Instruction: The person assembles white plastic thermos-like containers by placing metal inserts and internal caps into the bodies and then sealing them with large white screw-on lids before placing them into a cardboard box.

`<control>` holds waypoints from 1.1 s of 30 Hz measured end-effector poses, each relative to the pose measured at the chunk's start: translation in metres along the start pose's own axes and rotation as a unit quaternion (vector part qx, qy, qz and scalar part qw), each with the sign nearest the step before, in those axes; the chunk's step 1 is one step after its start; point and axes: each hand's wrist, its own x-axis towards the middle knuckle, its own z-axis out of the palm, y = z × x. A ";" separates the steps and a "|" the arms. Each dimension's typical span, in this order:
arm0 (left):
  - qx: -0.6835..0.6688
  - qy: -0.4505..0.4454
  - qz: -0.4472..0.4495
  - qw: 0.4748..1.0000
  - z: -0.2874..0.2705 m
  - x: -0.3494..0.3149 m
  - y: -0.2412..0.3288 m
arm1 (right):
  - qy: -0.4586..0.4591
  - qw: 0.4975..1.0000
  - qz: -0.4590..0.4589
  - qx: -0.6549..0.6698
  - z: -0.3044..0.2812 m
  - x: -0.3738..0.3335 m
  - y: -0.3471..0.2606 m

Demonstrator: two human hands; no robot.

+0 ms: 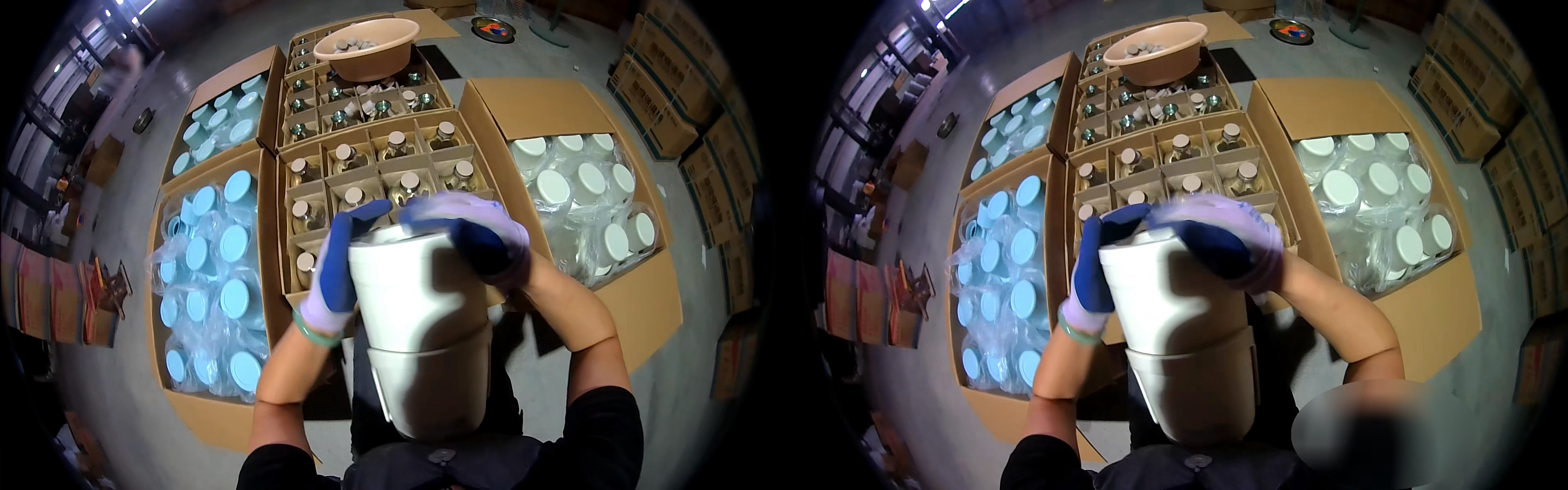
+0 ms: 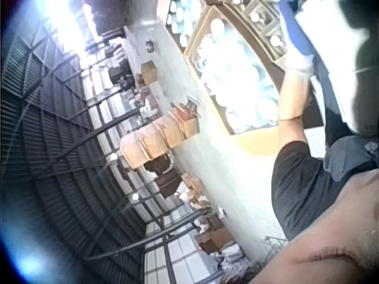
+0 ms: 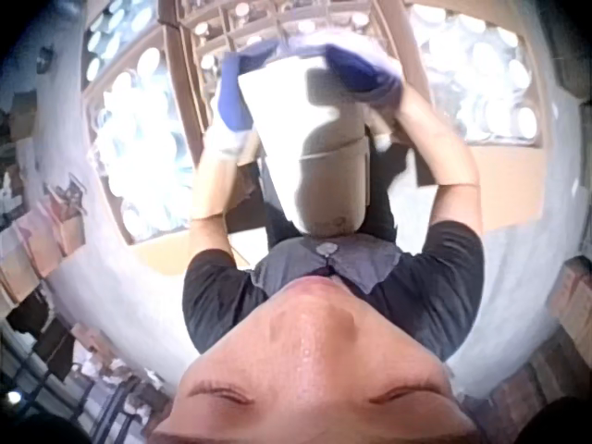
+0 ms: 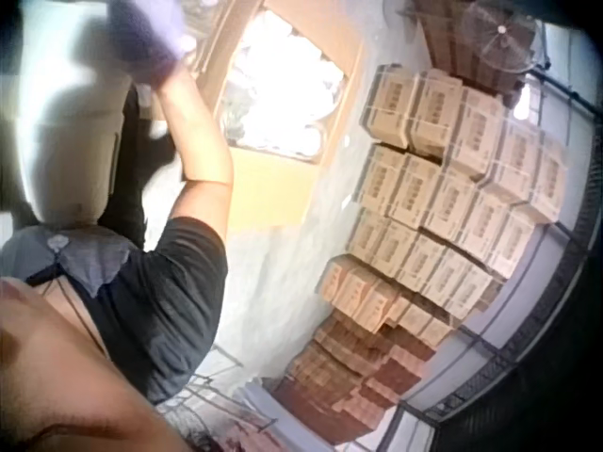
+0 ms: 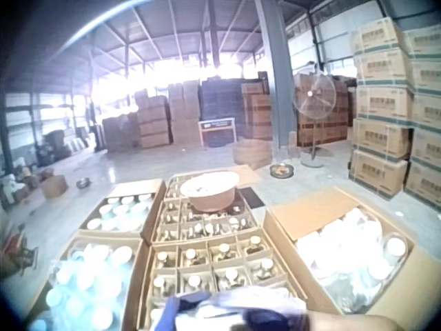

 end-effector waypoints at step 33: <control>0.131 0.068 0.032 0.989 0.036 0.002 0.024 | 0.075 0.937 0.241 0.242 -0.002 -0.026 0.067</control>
